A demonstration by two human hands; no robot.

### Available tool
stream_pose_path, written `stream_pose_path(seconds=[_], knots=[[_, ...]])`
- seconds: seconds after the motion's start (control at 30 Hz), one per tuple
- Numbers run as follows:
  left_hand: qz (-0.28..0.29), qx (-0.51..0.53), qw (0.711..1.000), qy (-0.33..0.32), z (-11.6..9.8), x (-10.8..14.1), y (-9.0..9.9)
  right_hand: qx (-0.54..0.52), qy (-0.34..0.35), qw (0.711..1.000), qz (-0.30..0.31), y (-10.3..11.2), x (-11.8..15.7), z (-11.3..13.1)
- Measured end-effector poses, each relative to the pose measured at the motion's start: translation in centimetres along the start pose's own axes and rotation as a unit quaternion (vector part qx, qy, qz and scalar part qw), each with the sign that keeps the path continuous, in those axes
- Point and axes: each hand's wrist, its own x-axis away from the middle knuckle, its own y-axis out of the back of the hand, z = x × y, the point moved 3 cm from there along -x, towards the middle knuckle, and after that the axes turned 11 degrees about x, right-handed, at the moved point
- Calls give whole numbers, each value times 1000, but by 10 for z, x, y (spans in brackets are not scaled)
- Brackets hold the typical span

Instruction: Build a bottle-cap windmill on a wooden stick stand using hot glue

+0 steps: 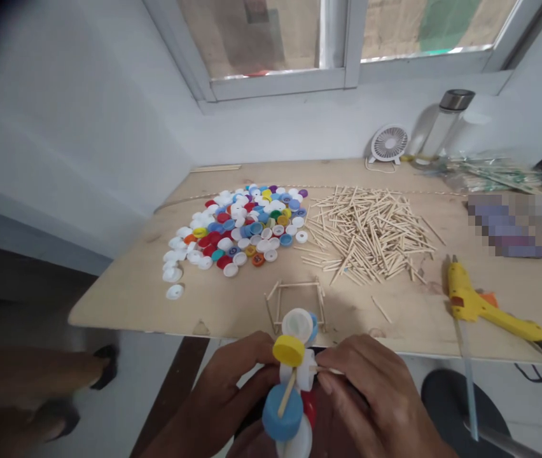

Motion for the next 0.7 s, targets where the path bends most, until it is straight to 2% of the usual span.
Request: stream_pose_path(seconds=[0.17,0.33,0.43,0.57,0.7], knots=[[14,6,1000,-12,3,2,-3,1,22,1000,17,-1,-1,-3],[-19,-28,999,-34,3,2,-3,14,62,998,11,0,-7,3],[-21,-28,998,-50,3,1,1,11,59,998,6,0,-10,3],[-53,-23,997,-43,4,0,8,12,61,998,21,-1,-12,0],[-77,-48,995,-40,7,-1,12,48,65,997,-8,-1,-15,-4]])
